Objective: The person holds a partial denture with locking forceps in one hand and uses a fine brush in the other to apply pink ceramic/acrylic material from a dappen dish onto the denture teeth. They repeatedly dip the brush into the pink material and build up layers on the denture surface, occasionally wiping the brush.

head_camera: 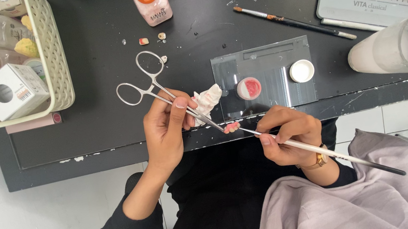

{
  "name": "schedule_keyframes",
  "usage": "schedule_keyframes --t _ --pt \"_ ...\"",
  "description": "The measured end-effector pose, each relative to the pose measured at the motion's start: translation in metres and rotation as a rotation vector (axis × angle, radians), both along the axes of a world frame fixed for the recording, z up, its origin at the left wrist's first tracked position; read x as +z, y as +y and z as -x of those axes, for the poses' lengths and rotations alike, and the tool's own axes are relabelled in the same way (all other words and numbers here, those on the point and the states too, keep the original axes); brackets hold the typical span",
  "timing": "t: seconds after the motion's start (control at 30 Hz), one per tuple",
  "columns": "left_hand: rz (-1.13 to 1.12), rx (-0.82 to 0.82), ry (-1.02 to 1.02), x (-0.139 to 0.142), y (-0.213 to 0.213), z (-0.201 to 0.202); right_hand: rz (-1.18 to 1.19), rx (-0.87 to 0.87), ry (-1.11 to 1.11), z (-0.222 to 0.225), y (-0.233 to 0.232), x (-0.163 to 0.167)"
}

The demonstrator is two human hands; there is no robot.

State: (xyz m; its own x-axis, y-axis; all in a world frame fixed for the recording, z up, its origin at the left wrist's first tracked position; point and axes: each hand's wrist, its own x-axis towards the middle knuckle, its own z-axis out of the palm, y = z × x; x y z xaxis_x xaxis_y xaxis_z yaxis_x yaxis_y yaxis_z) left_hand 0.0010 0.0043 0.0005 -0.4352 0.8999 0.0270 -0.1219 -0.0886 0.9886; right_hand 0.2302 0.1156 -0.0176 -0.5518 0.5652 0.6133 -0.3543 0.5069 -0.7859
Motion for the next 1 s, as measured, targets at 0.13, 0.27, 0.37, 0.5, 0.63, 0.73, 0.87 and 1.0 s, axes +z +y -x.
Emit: schedule_keyframes --t 0.13,0.27,0.37,0.5,0.63,0.73,0.87,1.0 --pt "0.000 0.002 -0.008 -0.0011 -0.0005 0.0001 -0.009 0.001 -0.006 0.0014 0.0002 0.0012" --pt "0.000 -0.006 0.009 -0.0022 -0.0001 0.0008 -0.003 -0.006 -0.023 0.0017 -0.0006 0.0013" --pt "0.003 -0.001 0.013 -0.0017 -0.0005 0.0006 0.002 -0.001 -0.021 0.0008 -0.0002 0.0012" --pt "0.010 0.003 0.016 -0.0005 0.0001 0.0005 -0.003 -0.016 -0.022 0.0003 -0.0001 0.0012" --pt "0.011 0.001 0.015 0.0001 0.0001 0.0004 0.002 -0.005 -0.026 0.0006 -0.0010 0.0013" --pt "0.009 0.001 0.011 0.0001 0.0002 0.0003 -0.001 -0.007 -0.029 0.0006 -0.0013 0.0014" --pt "0.011 0.003 0.010 0.0005 -0.0002 0.0005 -0.001 -0.007 -0.024 0.0002 -0.0003 0.0011" --pt "0.010 0.004 0.014 0.0000 -0.0001 0.0003 -0.005 -0.008 -0.023 0.0008 -0.0009 0.0004"
